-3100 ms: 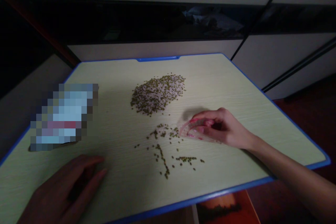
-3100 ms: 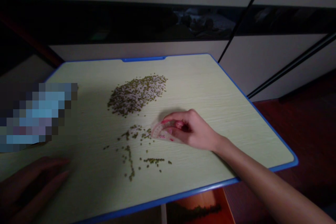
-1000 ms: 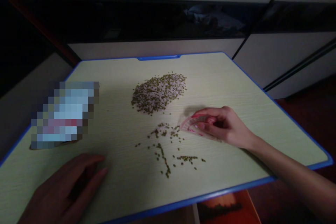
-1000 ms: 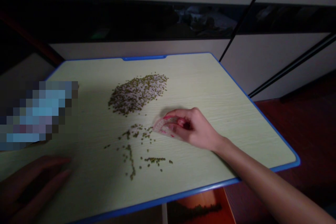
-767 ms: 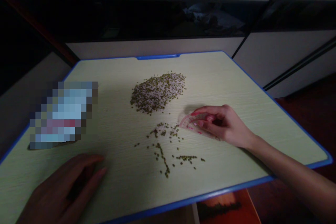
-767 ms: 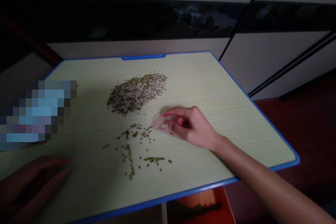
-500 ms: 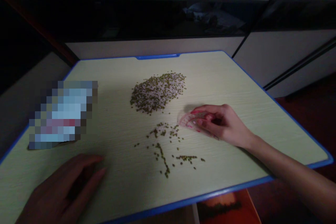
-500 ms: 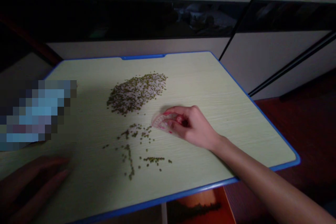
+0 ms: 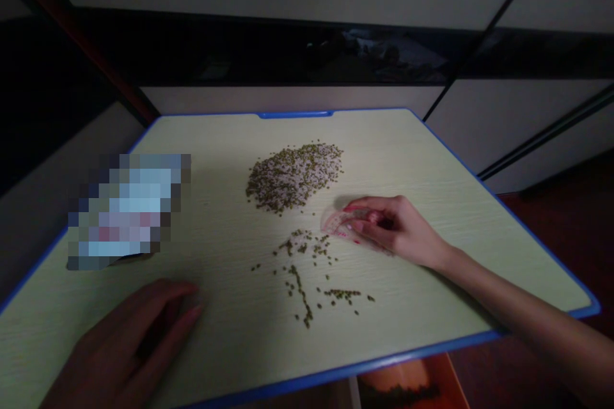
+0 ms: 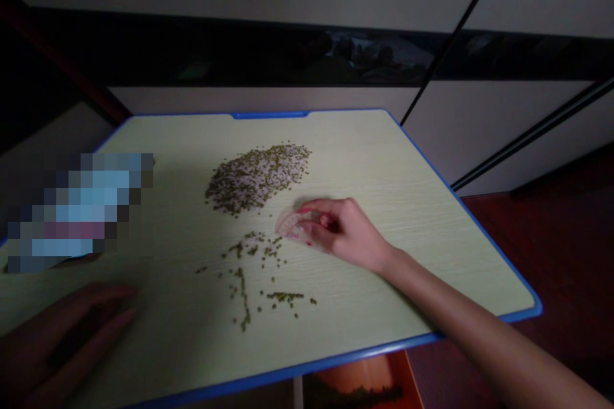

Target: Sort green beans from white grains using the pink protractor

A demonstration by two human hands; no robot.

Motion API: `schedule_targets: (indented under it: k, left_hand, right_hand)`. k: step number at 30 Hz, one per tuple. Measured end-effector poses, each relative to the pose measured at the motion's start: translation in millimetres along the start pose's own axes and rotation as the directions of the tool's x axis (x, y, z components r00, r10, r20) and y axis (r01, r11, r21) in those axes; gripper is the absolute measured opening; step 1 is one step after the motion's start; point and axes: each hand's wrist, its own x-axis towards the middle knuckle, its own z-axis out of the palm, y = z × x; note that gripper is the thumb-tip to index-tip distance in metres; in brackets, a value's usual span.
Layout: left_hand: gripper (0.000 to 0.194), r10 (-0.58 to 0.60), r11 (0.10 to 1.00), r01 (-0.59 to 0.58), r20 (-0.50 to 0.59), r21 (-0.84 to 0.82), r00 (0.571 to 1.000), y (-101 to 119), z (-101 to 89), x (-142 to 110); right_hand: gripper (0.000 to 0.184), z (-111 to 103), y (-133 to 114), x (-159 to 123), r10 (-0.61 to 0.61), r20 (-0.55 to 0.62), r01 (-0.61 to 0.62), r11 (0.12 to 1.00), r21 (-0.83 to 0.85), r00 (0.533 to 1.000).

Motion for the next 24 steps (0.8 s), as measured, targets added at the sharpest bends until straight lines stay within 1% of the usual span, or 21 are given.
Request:
schedule_targets:
  k: [3, 6, 11, 16, 20, 24]
  left_hand:
    - [0.039, 0.026, 1.000, -0.027, -0.043, -0.010, 0.999, 2, -0.1, 1]
    - [0.039, 0.021, 1.000, -0.021, -0.040, -0.001, 0.999, 3, -1.4, 1]
    - [0.038, 0.032, 0.999, -0.032, -0.043, -0.007, 0.999, 6, -5.3, 1]
    - [0.036, 0.050, 0.998, -0.051, -0.045, -0.021, 0.998, 12, -7.8, 6]
    - [0.034, 0.070, 0.996, -0.073, -0.066, -0.045, 0.995, 15, -7.8, 8]
    - [0.036, 0.052, 0.997, -0.056, -0.068, -0.052, 0.996, 16, -7.5, 7]
  right_hand:
    - [0.029, 1, 1, 2, -0.017, 0.004, 0.017, 1.000, 0.010, 1.000]
    - [0.027, 0, 2, 2, -0.041, 0.012, 0.041, 0.999, 0.024, 0.999]
    - [0.023, -4, 3, 2, -0.087, 0.071, 0.083, 0.995, 0.053, 0.994]
    - [0.021, -7, 2, 0, -0.094, 0.130, 0.086, 0.994, 0.062, 0.987]
    - [0.023, -8, 1, 0, -0.088, 0.133, 0.080, 0.995, 0.059, 0.987]
    - [0.023, -10, 0, -1, -0.094, 0.146, 0.086, 0.995, 0.059, 0.985]
